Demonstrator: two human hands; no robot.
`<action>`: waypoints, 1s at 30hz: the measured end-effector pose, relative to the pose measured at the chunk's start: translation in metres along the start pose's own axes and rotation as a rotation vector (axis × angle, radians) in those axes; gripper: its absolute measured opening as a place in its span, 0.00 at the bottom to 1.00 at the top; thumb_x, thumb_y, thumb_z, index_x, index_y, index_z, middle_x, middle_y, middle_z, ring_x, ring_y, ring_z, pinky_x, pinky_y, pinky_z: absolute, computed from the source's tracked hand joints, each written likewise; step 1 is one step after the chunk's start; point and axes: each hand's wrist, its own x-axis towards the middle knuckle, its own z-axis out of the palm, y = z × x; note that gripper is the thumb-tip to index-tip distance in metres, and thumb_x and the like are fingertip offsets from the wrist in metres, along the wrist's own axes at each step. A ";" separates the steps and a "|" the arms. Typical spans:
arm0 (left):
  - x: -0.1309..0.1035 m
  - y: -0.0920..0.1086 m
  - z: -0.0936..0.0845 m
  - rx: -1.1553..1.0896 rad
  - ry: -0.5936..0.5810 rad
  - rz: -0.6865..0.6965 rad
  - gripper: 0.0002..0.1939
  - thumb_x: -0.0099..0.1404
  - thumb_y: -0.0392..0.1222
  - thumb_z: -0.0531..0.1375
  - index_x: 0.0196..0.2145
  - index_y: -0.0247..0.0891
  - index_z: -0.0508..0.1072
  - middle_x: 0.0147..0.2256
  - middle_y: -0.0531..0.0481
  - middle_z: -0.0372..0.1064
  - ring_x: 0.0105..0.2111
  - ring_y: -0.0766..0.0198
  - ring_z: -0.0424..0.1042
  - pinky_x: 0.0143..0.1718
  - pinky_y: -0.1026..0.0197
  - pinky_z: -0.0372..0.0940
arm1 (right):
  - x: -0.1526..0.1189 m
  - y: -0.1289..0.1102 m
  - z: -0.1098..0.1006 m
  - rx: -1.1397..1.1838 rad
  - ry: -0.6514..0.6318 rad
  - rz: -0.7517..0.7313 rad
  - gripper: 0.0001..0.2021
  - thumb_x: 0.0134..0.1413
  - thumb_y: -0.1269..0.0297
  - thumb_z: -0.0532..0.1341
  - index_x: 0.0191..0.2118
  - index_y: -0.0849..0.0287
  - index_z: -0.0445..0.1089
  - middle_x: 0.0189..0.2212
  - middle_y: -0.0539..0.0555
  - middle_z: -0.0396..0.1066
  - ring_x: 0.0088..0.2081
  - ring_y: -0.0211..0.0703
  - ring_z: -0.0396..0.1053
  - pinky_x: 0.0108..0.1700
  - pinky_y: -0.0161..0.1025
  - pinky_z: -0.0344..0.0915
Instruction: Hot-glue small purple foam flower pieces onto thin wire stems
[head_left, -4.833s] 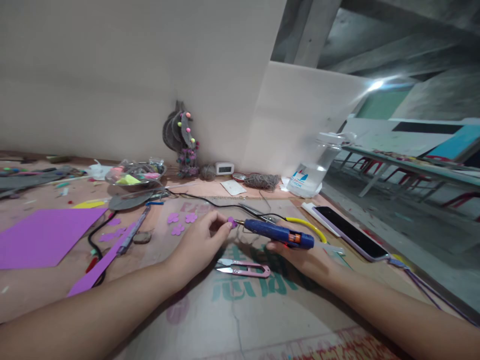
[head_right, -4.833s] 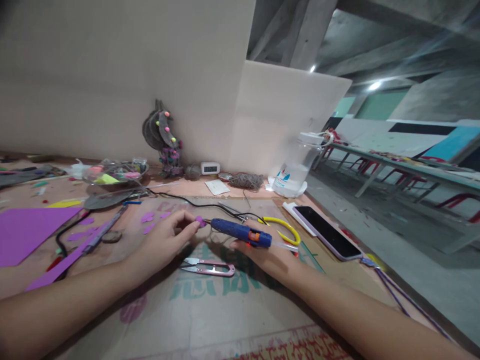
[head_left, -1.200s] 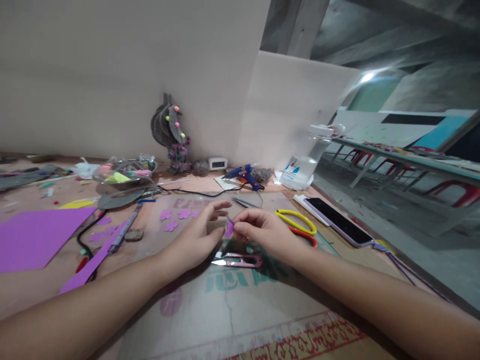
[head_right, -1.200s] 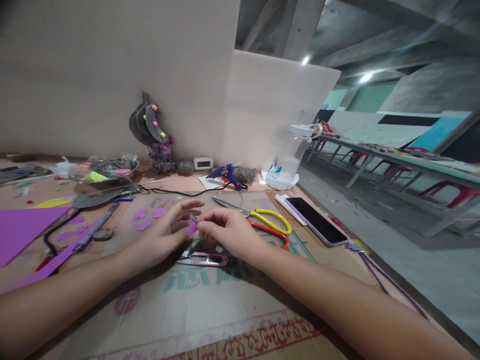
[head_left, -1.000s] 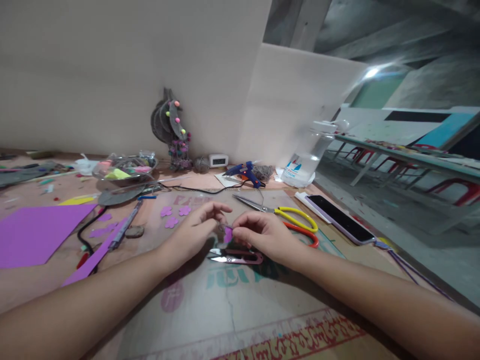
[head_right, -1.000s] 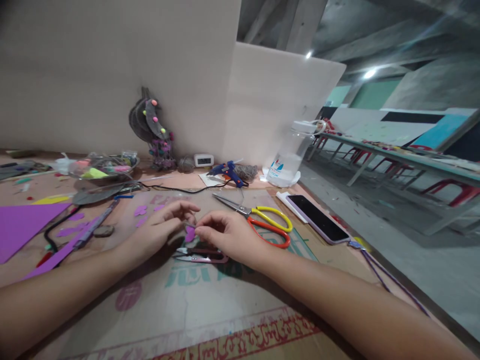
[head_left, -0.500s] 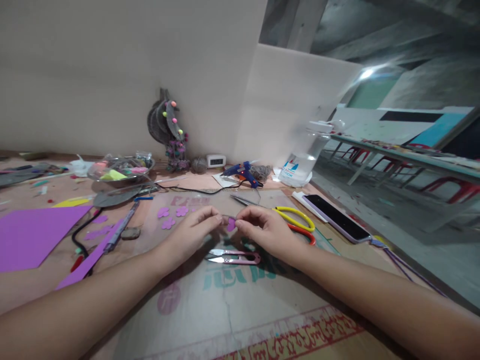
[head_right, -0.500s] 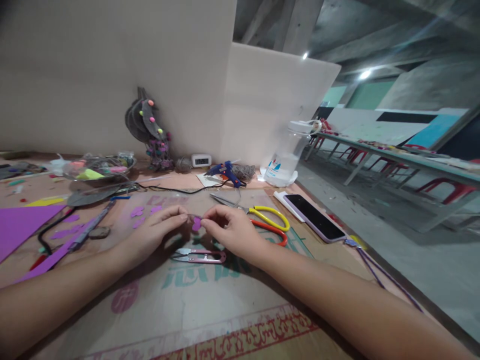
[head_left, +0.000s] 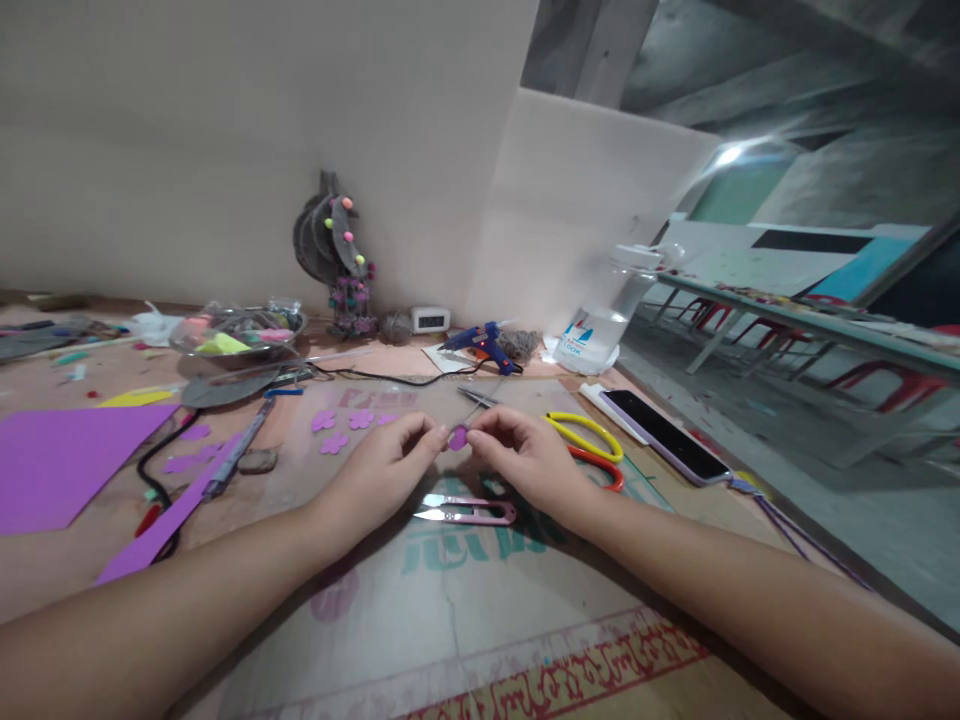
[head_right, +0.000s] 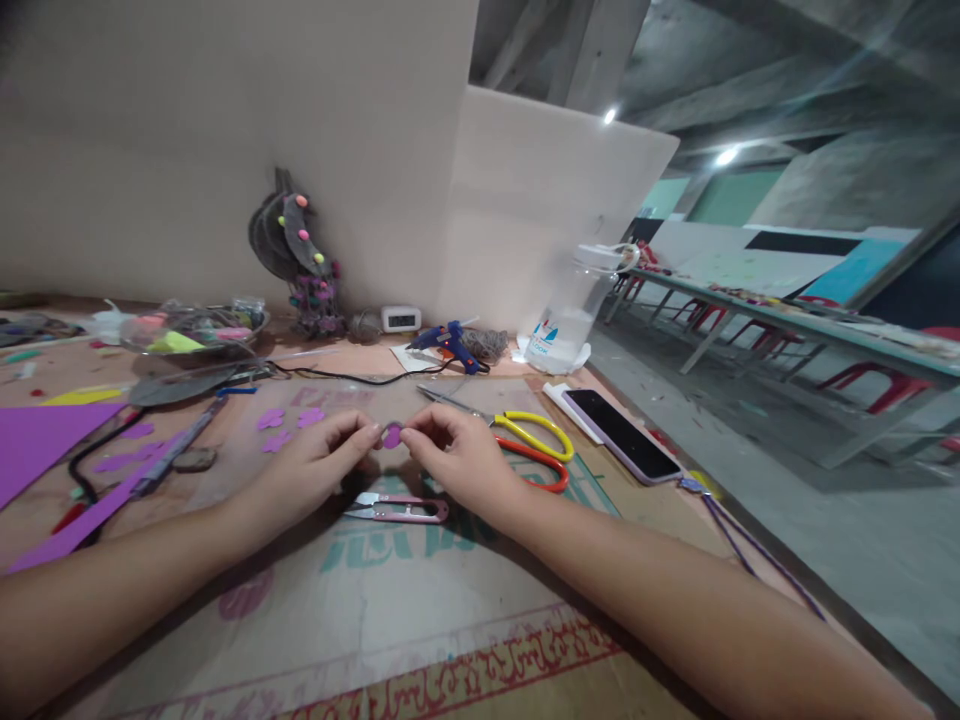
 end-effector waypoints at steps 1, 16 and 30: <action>0.000 0.001 0.000 0.008 0.006 0.012 0.17 0.66 0.53 0.49 0.27 0.39 0.64 0.23 0.54 0.64 0.23 0.66 0.63 0.23 0.65 0.54 | 0.000 0.000 0.000 0.005 0.006 0.002 0.08 0.53 0.60 0.59 0.31 0.59 0.67 0.24 0.49 0.67 0.26 0.35 0.64 0.28 0.33 0.62; 0.000 0.007 0.000 0.168 -0.014 0.089 0.13 0.64 0.47 0.52 0.30 0.38 0.71 0.25 0.53 0.68 0.27 0.63 0.67 0.27 0.64 0.56 | 0.003 0.005 -0.001 0.109 0.010 0.016 0.12 0.56 0.56 0.56 0.32 0.60 0.67 0.23 0.48 0.65 0.24 0.34 0.63 0.28 0.32 0.62; 0.000 0.006 0.000 0.151 0.021 0.070 0.12 0.64 0.48 0.53 0.33 0.39 0.70 0.29 0.52 0.71 0.29 0.63 0.68 0.30 0.63 0.59 | 0.004 0.009 -0.001 0.108 -0.015 0.028 0.09 0.52 0.60 0.60 0.31 0.61 0.69 0.24 0.48 0.67 0.24 0.33 0.63 0.27 0.32 0.60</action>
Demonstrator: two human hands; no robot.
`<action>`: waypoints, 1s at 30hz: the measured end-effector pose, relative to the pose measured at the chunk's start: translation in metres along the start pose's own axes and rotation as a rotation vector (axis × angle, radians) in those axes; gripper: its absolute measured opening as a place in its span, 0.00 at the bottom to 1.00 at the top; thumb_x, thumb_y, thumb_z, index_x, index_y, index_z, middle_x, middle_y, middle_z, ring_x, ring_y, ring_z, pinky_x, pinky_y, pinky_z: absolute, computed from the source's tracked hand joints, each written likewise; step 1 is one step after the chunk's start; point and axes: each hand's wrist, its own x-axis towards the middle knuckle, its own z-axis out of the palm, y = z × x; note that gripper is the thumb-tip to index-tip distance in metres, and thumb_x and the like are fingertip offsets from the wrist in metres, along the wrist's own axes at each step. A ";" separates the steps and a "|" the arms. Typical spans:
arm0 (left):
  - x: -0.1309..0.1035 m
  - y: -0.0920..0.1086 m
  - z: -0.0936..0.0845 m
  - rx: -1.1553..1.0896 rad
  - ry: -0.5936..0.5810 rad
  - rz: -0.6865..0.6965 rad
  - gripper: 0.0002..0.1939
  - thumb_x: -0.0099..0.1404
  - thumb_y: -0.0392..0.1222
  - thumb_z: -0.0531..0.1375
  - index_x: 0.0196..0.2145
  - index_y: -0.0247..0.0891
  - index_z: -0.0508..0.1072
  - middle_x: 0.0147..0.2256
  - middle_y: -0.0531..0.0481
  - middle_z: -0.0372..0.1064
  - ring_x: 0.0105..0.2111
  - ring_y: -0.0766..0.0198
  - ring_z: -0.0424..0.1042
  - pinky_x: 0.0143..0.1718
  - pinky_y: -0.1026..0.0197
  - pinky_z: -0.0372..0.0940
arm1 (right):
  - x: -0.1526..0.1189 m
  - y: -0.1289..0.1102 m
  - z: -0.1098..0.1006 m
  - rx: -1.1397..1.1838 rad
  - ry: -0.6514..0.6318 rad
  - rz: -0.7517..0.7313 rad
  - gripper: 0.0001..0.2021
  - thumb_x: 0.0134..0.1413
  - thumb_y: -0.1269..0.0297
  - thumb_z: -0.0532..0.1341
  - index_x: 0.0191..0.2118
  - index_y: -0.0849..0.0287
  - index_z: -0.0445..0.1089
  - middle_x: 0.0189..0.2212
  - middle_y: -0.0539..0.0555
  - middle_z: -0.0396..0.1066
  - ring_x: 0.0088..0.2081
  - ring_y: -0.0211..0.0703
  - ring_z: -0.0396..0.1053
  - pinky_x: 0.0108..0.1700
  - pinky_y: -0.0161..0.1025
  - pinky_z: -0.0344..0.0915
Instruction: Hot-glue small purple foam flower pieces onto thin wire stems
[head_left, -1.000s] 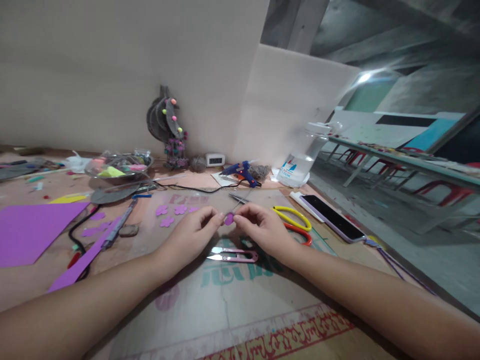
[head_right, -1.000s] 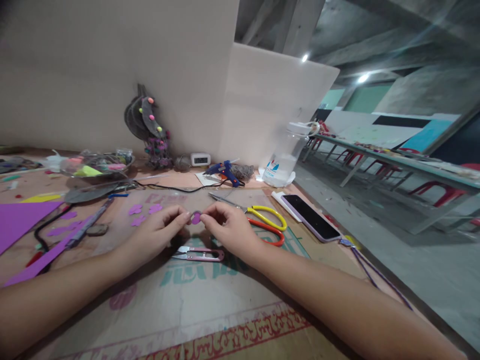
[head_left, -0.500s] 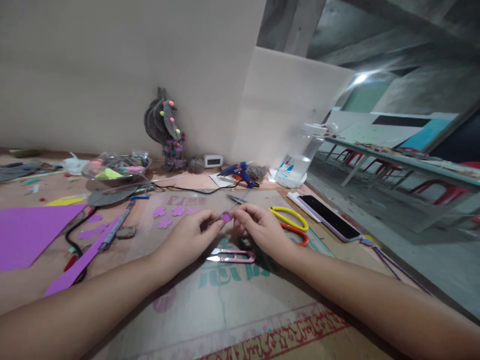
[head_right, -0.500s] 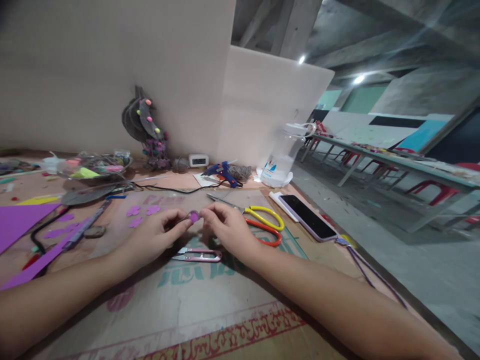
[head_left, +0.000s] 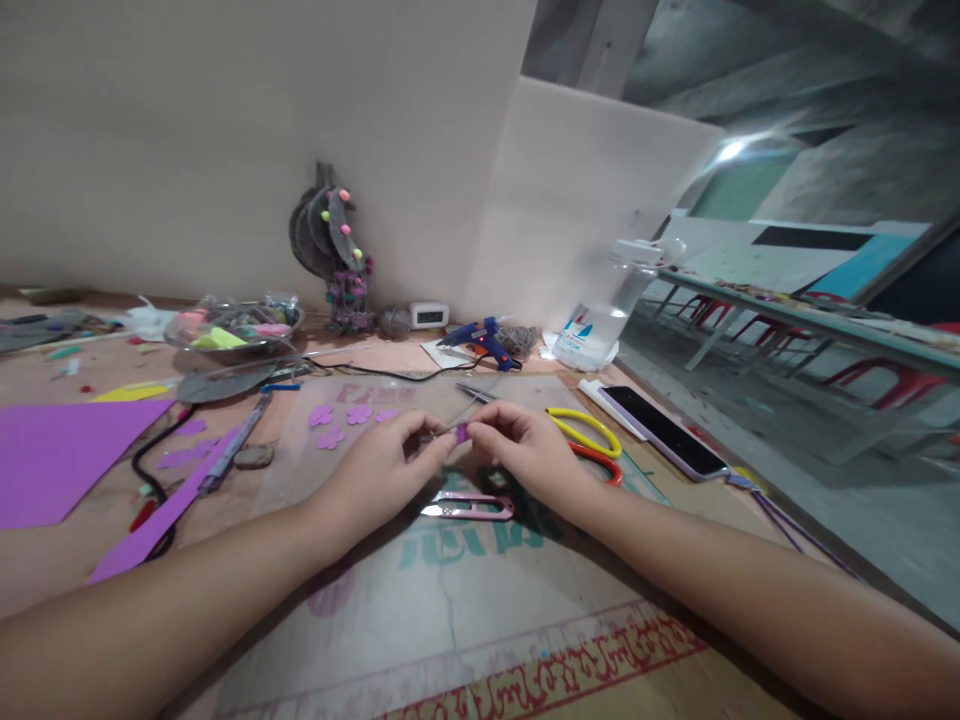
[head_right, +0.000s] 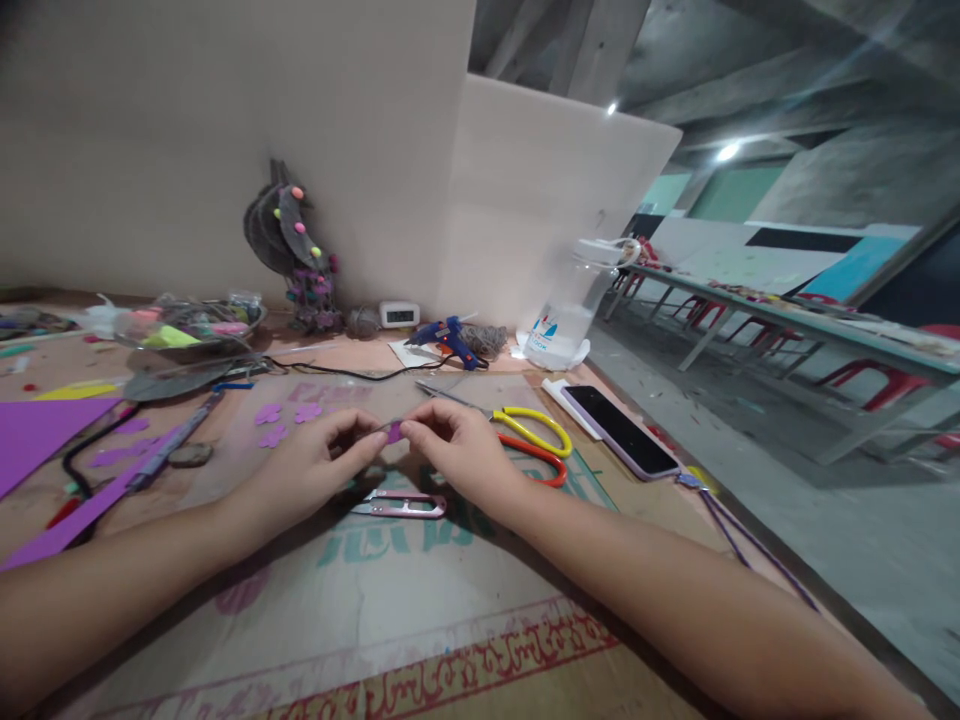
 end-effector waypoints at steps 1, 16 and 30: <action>0.000 -0.001 0.000 -0.021 0.022 -0.025 0.13 0.65 0.49 0.52 0.34 0.39 0.69 0.29 0.52 0.70 0.30 0.62 0.68 0.30 0.63 0.59 | 0.000 0.001 0.000 0.007 0.013 -0.009 0.09 0.52 0.59 0.60 0.31 0.60 0.69 0.23 0.48 0.67 0.24 0.33 0.62 0.27 0.32 0.60; 0.001 -0.002 0.001 -0.026 0.001 -0.037 0.15 0.66 0.52 0.50 0.32 0.38 0.68 0.29 0.51 0.71 0.30 0.62 0.69 0.30 0.62 0.60 | 0.000 -0.005 0.006 0.283 0.018 0.071 0.10 0.50 0.60 0.62 0.28 0.61 0.66 0.20 0.47 0.68 0.20 0.30 0.63 0.25 0.30 0.62; 0.001 0.001 0.000 -0.019 -0.044 -0.018 0.12 0.65 0.47 0.52 0.34 0.38 0.71 0.32 0.52 0.72 0.33 0.63 0.70 0.35 0.62 0.61 | -0.001 -0.006 0.006 0.268 -0.040 0.036 0.12 0.52 0.56 0.61 0.30 0.60 0.67 0.22 0.48 0.69 0.24 0.32 0.67 0.29 0.32 0.64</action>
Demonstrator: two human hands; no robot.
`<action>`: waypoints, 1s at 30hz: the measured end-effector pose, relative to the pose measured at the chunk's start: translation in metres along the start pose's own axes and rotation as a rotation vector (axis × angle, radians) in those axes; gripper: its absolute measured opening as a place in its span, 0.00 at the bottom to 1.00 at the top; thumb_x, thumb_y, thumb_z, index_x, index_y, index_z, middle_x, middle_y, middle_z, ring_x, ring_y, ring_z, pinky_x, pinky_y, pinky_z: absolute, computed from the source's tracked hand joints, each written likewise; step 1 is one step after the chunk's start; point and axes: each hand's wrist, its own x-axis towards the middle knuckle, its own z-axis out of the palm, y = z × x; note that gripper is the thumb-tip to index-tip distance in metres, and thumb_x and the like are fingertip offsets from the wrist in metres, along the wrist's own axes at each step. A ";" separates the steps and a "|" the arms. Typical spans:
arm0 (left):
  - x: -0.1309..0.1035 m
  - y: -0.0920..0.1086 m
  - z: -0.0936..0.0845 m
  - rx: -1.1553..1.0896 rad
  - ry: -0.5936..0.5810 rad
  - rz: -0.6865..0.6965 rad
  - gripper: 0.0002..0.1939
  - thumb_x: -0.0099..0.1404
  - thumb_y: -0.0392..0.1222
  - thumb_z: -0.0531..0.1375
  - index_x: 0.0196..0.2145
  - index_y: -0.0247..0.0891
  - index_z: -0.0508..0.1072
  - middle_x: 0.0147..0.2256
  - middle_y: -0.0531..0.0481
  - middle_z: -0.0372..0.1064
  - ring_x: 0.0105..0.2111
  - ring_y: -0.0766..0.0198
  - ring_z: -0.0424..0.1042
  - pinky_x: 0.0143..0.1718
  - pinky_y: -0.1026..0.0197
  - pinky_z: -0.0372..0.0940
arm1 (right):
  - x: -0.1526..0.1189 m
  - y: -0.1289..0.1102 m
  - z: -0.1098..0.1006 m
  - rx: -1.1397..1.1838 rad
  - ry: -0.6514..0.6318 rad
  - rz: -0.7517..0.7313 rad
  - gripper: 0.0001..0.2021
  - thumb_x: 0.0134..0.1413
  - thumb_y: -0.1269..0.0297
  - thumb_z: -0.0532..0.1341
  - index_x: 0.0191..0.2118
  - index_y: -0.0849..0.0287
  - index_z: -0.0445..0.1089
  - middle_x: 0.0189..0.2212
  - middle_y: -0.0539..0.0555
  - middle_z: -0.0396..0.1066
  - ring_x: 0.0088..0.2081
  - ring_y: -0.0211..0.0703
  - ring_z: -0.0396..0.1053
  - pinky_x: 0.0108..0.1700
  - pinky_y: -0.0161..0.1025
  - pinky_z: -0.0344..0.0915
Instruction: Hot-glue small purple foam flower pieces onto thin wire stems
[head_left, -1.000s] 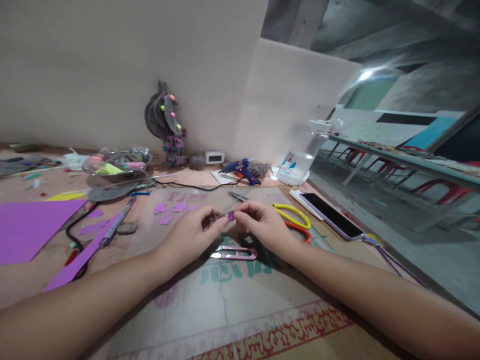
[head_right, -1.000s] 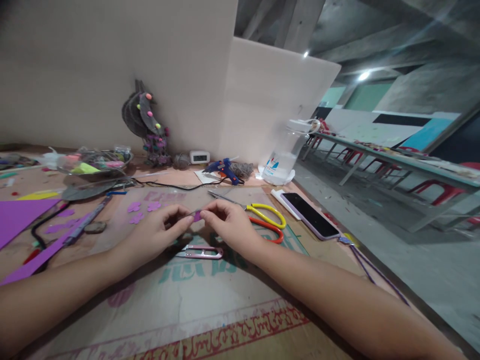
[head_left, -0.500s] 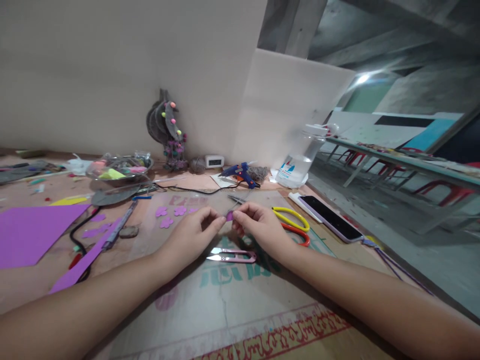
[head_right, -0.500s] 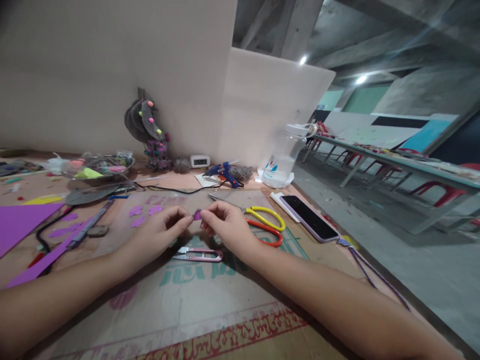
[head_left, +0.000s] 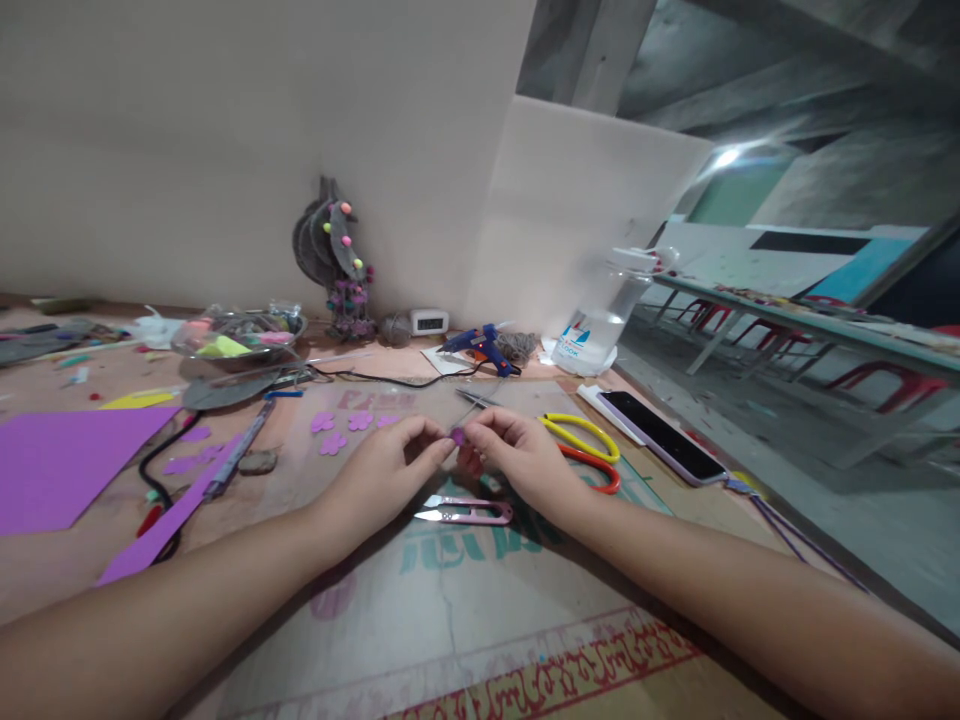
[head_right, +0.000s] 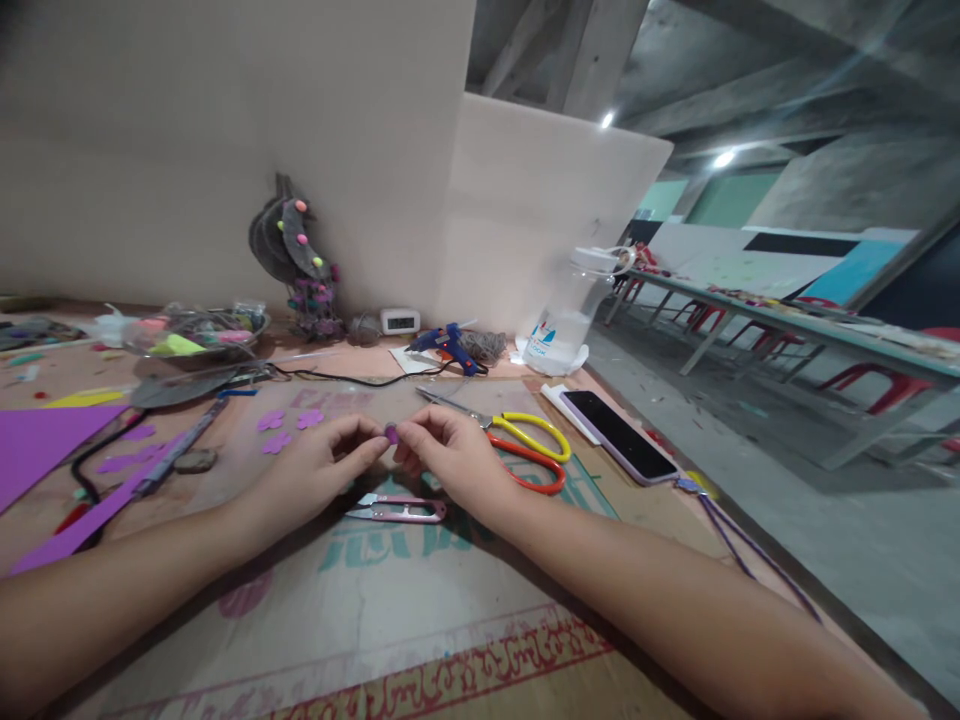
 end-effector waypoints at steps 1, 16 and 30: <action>0.000 0.000 0.000 0.003 -0.002 0.001 0.12 0.65 0.47 0.52 0.34 0.38 0.71 0.32 0.52 0.72 0.33 0.63 0.70 0.34 0.62 0.61 | 0.000 0.000 0.000 -0.006 0.011 -0.020 0.11 0.53 0.56 0.60 0.32 0.60 0.67 0.22 0.48 0.69 0.24 0.32 0.66 0.29 0.32 0.64; -0.002 0.000 0.002 0.044 0.021 0.037 0.08 0.62 0.43 0.55 0.32 0.39 0.73 0.29 0.53 0.72 0.29 0.64 0.69 0.31 0.64 0.60 | 0.000 0.002 0.000 -0.158 0.036 -0.017 0.10 0.50 0.58 0.61 0.33 0.60 0.70 0.19 0.46 0.66 0.20 0.32 0.61 0.23 0.31 0.59; -0.002 -0.001 0.001 0.122 -0.011 0.077 0.08 0.62 0.43 0.55 0.30 0.39 0.73 0.28 0.52 0.72 0.29 0.63 0.69 0.29 0.64 0.59 | -0.003 0.000 0.002 -0.206 0.055 -0.020 0.08 0.51 0.60 0.61 0.28 0.59 0.67 0.17 0.45 0.64 0.19 0.32 0.61 0.22 0.30 0.57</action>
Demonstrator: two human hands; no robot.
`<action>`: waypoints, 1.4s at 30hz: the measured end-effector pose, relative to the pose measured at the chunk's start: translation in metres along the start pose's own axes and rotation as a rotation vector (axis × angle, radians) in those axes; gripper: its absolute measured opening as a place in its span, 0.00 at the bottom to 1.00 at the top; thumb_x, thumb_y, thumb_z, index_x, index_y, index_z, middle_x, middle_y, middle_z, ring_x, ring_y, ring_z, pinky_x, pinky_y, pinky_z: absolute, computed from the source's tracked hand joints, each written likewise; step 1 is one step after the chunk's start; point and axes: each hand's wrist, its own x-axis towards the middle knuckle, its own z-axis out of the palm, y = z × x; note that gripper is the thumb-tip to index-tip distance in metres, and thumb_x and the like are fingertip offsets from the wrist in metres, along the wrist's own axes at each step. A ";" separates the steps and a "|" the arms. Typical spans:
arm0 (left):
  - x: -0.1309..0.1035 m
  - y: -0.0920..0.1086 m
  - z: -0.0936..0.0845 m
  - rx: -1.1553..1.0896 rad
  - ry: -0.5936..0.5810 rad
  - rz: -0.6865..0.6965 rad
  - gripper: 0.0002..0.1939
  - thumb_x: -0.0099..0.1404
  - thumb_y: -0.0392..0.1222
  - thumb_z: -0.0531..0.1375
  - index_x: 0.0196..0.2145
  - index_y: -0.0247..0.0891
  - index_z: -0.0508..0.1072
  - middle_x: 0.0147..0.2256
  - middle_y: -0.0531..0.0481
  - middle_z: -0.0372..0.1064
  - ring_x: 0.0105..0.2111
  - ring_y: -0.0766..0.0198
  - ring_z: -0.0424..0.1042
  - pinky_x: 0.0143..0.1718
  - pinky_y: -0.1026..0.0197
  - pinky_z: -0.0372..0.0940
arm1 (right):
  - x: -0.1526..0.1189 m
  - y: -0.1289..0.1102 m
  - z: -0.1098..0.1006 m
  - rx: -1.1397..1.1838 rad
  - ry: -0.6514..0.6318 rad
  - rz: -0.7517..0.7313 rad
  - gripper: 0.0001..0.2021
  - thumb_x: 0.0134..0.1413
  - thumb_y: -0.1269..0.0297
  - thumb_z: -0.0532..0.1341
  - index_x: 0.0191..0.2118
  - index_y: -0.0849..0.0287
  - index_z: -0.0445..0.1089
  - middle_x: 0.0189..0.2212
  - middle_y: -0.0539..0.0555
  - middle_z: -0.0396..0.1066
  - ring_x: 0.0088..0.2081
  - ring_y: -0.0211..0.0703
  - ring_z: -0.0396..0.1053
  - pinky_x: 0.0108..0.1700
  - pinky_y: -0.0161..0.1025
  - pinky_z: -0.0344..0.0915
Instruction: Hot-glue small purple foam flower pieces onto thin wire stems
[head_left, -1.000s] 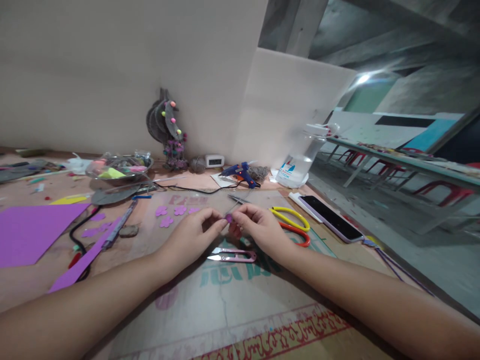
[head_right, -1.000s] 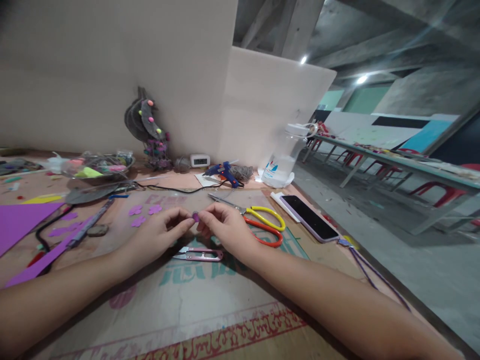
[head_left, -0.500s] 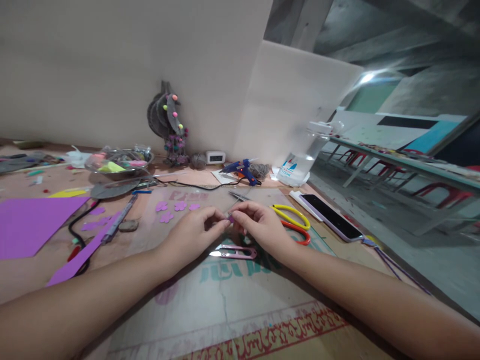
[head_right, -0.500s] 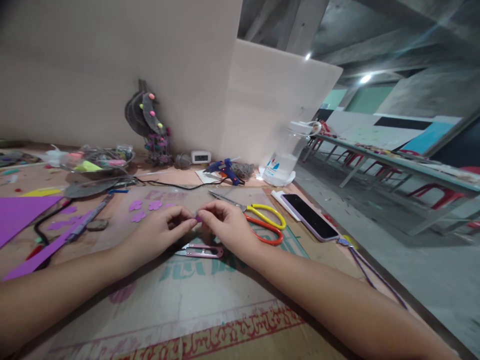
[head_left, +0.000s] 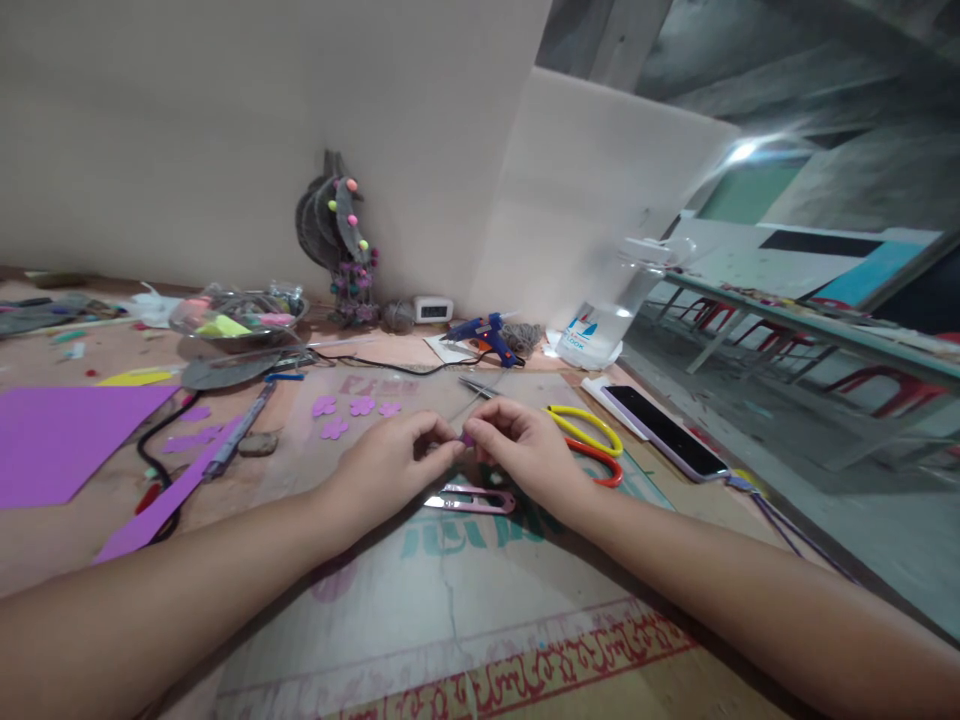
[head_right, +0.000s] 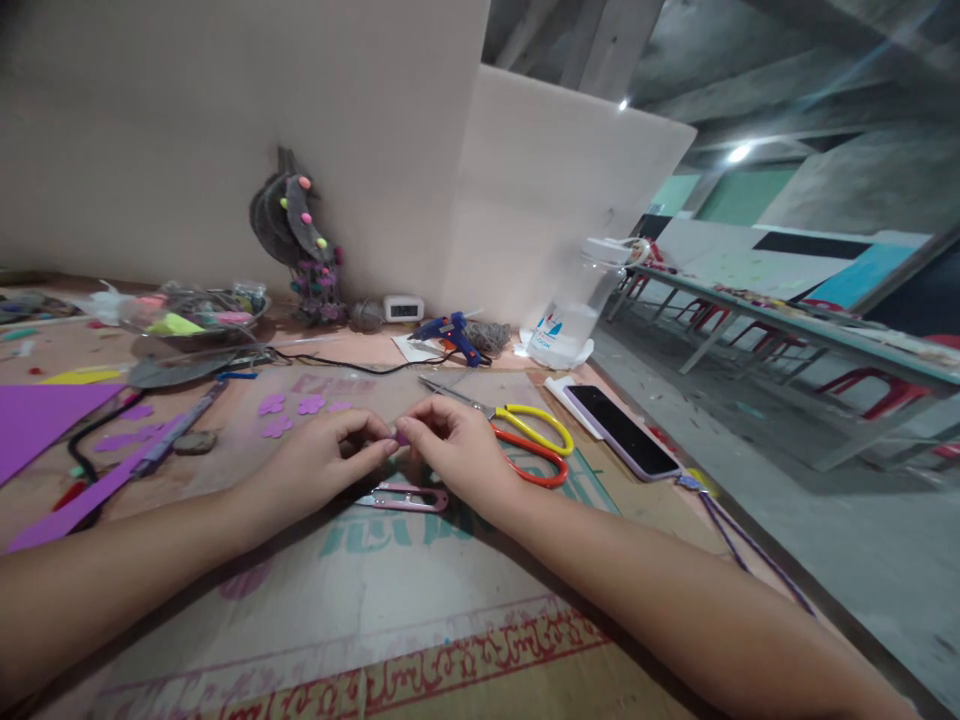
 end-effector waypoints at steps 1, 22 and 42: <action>0.000 0.000 0.000 0.002 -0.002 0.002 0.08 0.62 0.43 0.55 0.30 0.39 0.73 0.28 0.52 0.72 0.29 0.63 0.69 0.29 0.64 0.59 | 0.000 0.000 0.000 -0.001 -0.002 -0.005 0.08 0.51 0.59 0.61 0.28 0.59 0.66 0.17 0.45 0.63 0.19 0.32 0.61 0.21 0.30 0.57; 0.003 -0.001 -0.001 -0.148 0.025 -0.047 0.15 0.65 0.48 0.51 0.34 0.38 0.73 0.30 0.52 0.72 0.31 0.62 0.70 0.32 0.63 0.62 | 0.001 0.001 0.001 -0.022 0.029 -0.026 0.09 0.53 0.58 0.59 0.32 0.58 0.66 0.20 0.47 0.67 0.22 0.34 0.65 0.26 0.32 0.62; 0.003 0.000 -0.007 -0.014 0.180 0.029 0.11 0.64 0.45 0.54 0.32 0.38 0.72 0.35 0.49 0.70 0.40 0.59 0.67 0.44 0.57 0.59 | -0.004 -0.003 0.002 -0.145 -0.004 -0.050 0.09 0.54 0.58 0.58 0.29 0.58 0.66 0.20 0.48 0.67 0.23 0.36 0.66 0.27 0.34 0.63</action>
